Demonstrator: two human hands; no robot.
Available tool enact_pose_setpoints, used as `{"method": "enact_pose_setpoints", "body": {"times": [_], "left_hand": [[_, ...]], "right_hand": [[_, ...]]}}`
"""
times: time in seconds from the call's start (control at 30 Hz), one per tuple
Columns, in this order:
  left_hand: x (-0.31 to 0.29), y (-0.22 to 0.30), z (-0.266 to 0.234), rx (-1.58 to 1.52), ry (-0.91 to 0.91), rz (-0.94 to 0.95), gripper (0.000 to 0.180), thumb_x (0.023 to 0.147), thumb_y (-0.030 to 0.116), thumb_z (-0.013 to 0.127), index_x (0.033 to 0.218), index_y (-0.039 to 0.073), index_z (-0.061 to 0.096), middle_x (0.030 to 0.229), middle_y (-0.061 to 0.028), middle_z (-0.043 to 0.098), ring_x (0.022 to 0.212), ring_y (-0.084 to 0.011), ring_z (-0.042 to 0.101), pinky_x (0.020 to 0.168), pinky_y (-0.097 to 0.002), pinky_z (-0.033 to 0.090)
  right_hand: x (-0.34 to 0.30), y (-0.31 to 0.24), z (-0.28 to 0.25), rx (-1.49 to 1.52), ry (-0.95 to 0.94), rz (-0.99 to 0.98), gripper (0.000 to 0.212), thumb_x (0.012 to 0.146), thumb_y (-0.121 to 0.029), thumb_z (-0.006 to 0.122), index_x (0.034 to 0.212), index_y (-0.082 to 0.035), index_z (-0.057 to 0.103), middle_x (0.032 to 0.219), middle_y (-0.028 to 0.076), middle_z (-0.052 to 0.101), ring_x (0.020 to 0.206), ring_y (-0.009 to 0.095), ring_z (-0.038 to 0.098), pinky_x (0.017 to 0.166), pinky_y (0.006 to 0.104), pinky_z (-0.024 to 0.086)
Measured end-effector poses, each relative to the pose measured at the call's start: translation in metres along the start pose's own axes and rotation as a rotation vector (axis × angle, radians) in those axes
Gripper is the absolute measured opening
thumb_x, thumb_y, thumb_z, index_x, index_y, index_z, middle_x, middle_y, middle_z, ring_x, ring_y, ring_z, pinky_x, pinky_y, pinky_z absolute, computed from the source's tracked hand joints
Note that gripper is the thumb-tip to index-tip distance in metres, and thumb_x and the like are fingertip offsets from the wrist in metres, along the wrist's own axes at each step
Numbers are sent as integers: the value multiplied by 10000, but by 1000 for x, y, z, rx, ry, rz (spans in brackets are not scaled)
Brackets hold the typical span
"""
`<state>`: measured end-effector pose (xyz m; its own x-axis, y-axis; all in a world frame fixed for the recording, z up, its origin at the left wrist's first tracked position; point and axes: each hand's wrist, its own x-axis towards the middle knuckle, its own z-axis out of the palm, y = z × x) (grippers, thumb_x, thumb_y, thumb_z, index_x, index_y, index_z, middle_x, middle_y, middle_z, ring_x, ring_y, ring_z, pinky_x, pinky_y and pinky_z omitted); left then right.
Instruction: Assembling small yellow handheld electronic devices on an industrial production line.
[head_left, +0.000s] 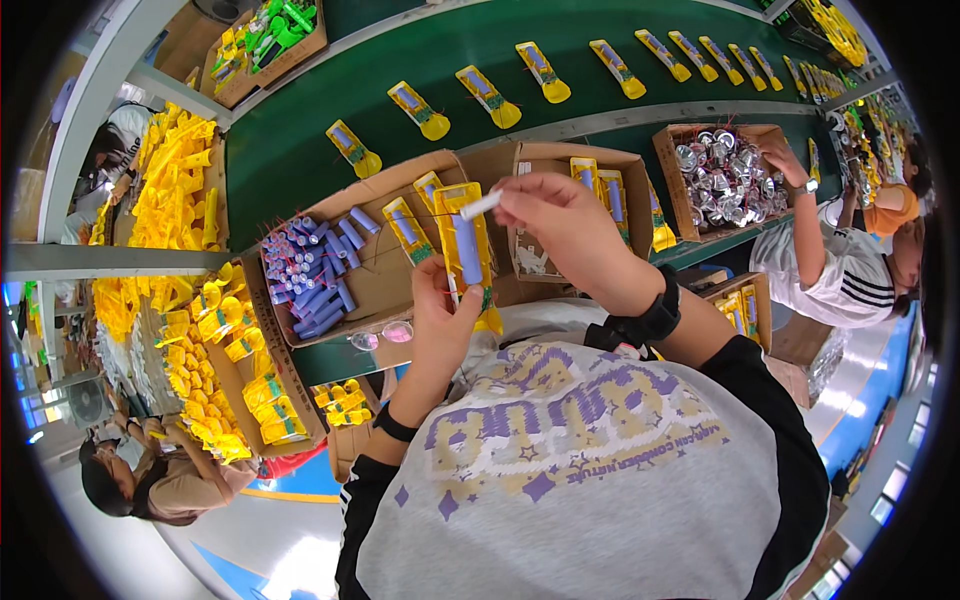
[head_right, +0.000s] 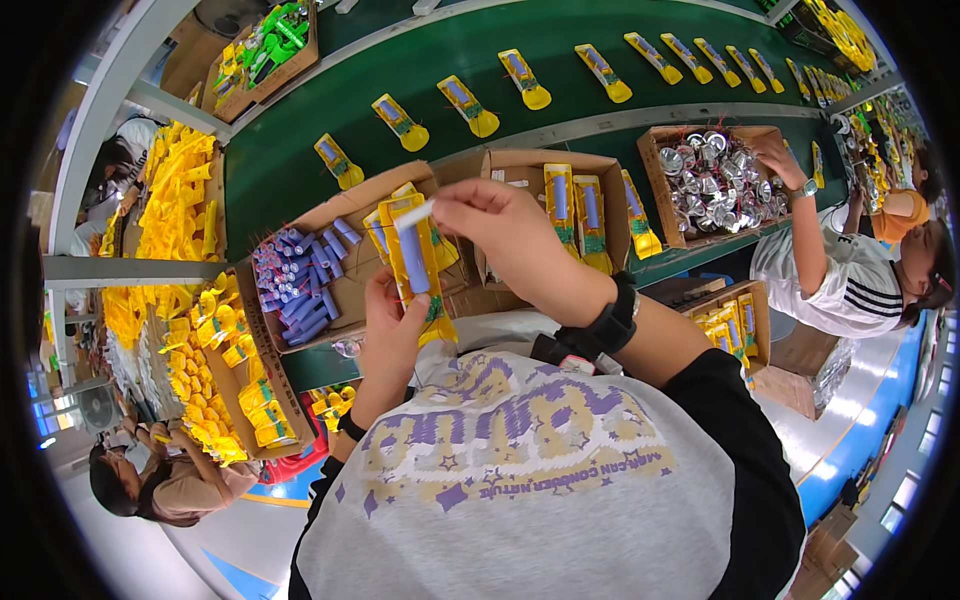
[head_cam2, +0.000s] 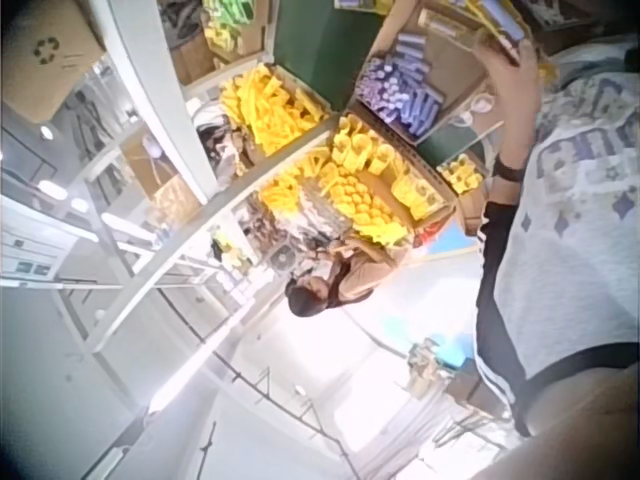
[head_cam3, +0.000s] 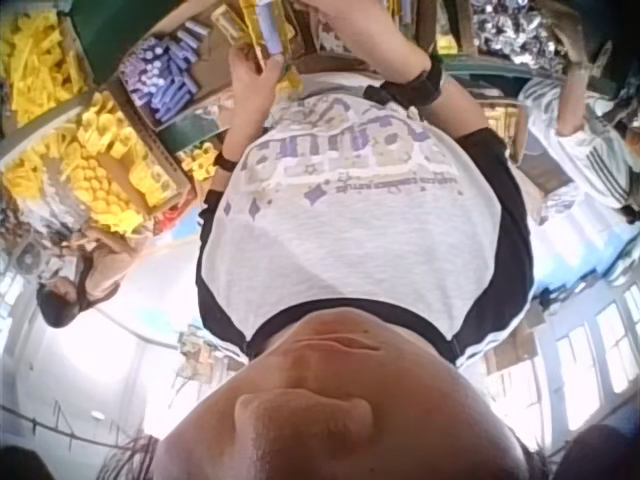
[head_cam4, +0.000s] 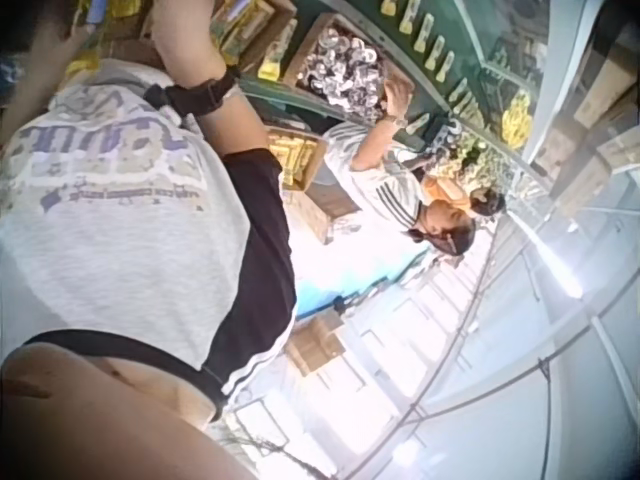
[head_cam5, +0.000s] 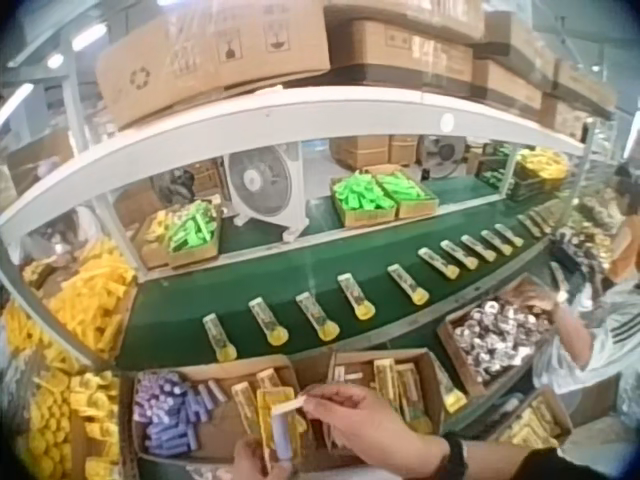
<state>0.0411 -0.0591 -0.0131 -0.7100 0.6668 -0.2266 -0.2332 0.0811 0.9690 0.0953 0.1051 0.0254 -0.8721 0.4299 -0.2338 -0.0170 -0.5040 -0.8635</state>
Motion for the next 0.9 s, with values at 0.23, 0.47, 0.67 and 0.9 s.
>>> {"method": "enact_pose_setpoints", "body": {"times": [0.23,0.47,0.67,0.9], "left_hand": [[0,5,13,-95,-61,41,355,792,-44,435,1077,14,232,1047,-151,444,971,-223,530,810,-336,470],[0,2,17,-5,-48,51,373,778,-51,457,1071,17,237,1030,-151,446,945,-201,535,779,-299,460],[1,-7,13,50,-74,120,413,776,-34,465,1112,6,226,1043,-154,448,940,-193,520,796,-317,437],[1,-11,10,99,-89,101,415,780,-19,481,1123,1,248,1047,-138,459,931,-181,515,802,-293,415]], "right_hand": [[8,6,11,56,159,54,236,795,-161,579,937,24,537,877,53,562,791,100,522,697,212,410],[15,18,14,-64,210,-24,236,786,-167,581,890,38,527,843,81,560,772,113,523,684,224,420],[22,19,10,-207,193,30,294,761,-177,608,924,42,499,859,88,546,794,134,525,699,236,430],[21,14,6,-213,113,47,391,762,-192,609,1022,49,446,934,104,524,853,136,511,740,243,425]]}}
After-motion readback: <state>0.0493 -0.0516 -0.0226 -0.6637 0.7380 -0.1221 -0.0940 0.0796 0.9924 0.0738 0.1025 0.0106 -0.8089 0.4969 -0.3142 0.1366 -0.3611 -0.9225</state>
